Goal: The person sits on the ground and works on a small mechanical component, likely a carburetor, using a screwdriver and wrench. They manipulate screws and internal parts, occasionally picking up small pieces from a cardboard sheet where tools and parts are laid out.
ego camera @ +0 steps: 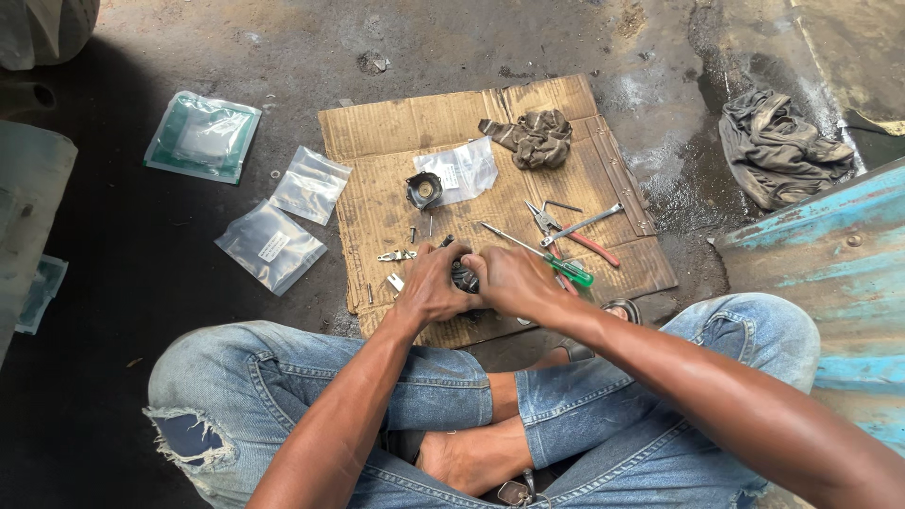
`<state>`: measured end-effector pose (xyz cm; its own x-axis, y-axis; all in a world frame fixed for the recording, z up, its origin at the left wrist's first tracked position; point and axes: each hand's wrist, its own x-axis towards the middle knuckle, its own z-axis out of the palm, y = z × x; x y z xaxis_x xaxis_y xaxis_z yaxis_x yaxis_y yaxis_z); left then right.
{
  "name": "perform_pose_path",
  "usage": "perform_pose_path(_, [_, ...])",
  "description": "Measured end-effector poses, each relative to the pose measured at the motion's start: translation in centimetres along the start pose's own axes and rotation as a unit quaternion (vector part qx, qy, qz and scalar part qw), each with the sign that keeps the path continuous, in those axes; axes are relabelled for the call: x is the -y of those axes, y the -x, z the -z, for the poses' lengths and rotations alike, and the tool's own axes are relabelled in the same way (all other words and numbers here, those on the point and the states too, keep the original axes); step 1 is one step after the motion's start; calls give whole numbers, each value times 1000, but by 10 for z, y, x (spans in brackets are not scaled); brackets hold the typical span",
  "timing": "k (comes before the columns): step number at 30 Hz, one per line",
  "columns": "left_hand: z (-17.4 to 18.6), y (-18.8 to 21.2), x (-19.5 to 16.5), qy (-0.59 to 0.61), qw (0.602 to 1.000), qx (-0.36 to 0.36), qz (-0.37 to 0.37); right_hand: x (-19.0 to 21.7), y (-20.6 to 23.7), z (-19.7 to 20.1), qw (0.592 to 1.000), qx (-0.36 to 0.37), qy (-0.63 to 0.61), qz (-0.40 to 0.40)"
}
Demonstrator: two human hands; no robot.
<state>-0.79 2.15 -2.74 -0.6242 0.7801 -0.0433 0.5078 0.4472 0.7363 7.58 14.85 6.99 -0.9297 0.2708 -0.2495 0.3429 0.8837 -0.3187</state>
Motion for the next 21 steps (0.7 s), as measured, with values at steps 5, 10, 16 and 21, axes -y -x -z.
perform_pose_path(5, [4, 2, -2, 21, 1000, -10, 1, -5, -6, 5, 997, 37, -52, -48])
perform_pose_path(10, [14, 9, -5, 140, 990, -20, 20, -18, -4, 25, 998, 61, -3, 31])
perform_pose_path(16, [15, 9, -6, 181, 981, -5, 64, -19, -18, 44, 947, 78, 154, 271])
perform_pose_path(21, [16, 7, -5, 200, 977, 4, 77, -11, -31, 59, 848, 37, 296, 437])
